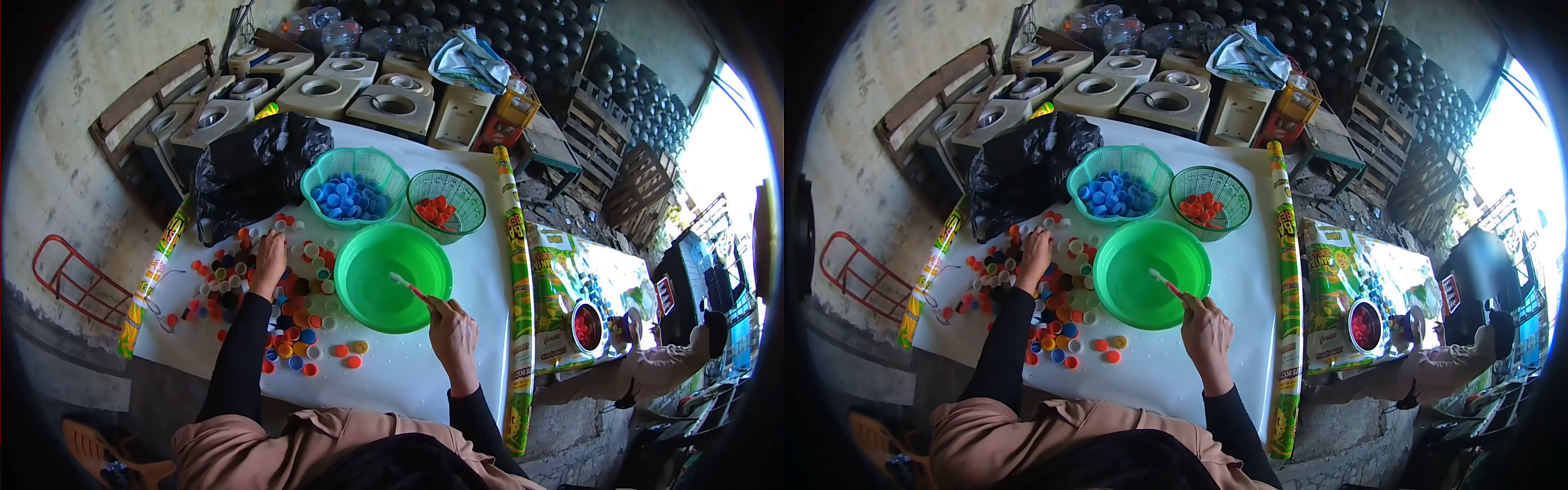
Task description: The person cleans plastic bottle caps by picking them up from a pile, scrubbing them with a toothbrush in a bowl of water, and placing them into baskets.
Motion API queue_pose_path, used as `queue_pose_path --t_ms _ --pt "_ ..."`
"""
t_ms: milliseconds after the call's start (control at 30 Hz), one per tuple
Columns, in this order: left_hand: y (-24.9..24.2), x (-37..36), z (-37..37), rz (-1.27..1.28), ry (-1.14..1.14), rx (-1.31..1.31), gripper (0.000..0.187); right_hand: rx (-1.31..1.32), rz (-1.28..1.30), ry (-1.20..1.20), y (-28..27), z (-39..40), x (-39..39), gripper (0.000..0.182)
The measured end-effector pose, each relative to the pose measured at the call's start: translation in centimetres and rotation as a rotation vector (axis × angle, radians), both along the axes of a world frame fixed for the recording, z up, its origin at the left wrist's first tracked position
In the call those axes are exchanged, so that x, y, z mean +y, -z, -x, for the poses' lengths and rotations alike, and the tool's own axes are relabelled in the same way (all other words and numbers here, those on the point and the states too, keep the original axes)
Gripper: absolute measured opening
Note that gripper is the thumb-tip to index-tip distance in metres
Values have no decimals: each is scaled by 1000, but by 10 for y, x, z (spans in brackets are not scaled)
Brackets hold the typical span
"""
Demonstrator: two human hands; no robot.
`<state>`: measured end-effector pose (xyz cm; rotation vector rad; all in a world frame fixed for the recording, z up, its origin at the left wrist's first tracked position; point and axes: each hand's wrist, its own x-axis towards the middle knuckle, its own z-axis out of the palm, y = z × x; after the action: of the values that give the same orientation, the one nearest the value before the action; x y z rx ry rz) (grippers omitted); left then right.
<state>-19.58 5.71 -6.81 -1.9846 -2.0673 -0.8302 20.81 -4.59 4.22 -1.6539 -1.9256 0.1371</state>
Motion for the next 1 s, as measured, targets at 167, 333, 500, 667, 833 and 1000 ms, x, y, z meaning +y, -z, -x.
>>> queue_pose_path --t_ms 167,333,500,667,833,1000 --pt "-6 -5 3 56 51 -185 14 -3 49 20 0 -9 -12 16" --pt "-64 -26 -62 188 343 -1034 22 6 31 -15 2 -10 -18 17" --pt "-87 -38 -145 360 460 -1237 22 245 -74 30 -4 -2 -24 19" --pt "-65 -32 -182 507 459 -1643 10 217 -43 43 10 2 -34 21" --pt "-57 -31 -193 496 477 -1614 13 191 -44 63 13 2 -39 20" --pt "-63 -36 -193 246 447 -1062 25 2 -30 106 14 -10 -7 21"
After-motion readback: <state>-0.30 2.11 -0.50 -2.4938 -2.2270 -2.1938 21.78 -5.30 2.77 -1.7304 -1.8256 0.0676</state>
